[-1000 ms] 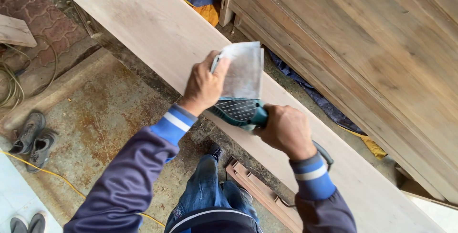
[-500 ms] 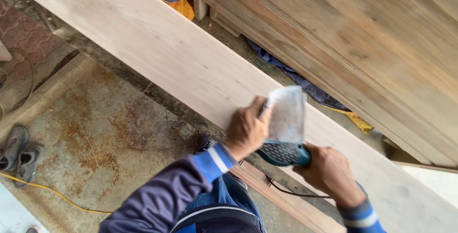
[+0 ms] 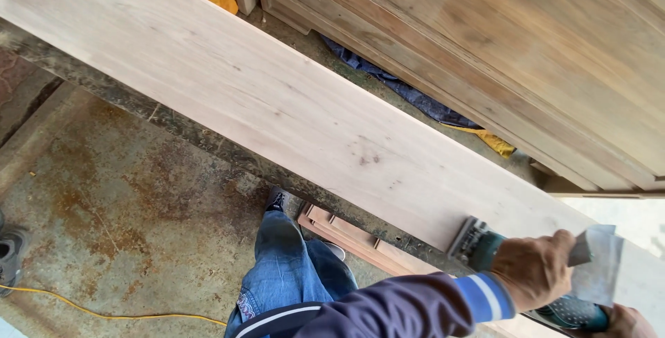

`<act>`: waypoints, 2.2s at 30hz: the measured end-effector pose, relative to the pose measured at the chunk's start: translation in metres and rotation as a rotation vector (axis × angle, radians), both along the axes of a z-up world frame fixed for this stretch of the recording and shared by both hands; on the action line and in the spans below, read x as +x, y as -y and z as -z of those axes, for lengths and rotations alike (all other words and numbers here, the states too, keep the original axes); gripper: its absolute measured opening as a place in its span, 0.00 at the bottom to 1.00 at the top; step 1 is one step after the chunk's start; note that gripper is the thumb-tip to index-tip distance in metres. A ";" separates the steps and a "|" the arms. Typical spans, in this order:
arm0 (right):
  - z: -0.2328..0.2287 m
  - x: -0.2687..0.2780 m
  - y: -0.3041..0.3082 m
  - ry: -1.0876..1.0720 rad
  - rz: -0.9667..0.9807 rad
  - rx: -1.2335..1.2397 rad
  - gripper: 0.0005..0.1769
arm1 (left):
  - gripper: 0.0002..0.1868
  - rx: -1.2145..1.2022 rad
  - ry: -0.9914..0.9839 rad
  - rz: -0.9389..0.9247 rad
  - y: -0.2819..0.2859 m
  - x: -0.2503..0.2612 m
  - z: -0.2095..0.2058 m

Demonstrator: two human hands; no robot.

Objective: Sanding a long wooden plank using a power sander and manual sandpaper.

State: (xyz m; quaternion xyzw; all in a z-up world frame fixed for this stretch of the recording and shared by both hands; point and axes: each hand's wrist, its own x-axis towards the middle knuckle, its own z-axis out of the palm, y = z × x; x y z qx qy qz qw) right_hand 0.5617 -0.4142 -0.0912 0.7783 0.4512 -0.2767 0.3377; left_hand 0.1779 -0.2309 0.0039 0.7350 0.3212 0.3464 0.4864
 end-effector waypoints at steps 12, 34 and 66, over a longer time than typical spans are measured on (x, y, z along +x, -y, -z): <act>-0.095 -0.177 -0.093 0.051 -0.021 0.061 0.27 | 0.11 0.075 0.020 -0.045 -0.038 -0.044 0.008; -0.161 -0.500 -0.256 -0.452 -0.310 0.532 0.10 | 0.16 0.083 -0.189 -0.384 -0.156 -0.332 -0.009; -0.171 -0.446 -0.394 -0.353 -0.327 0.580 0.21 | 0.16 -0.048 -0.155 -0.394 -0.272 -0.277 -0.026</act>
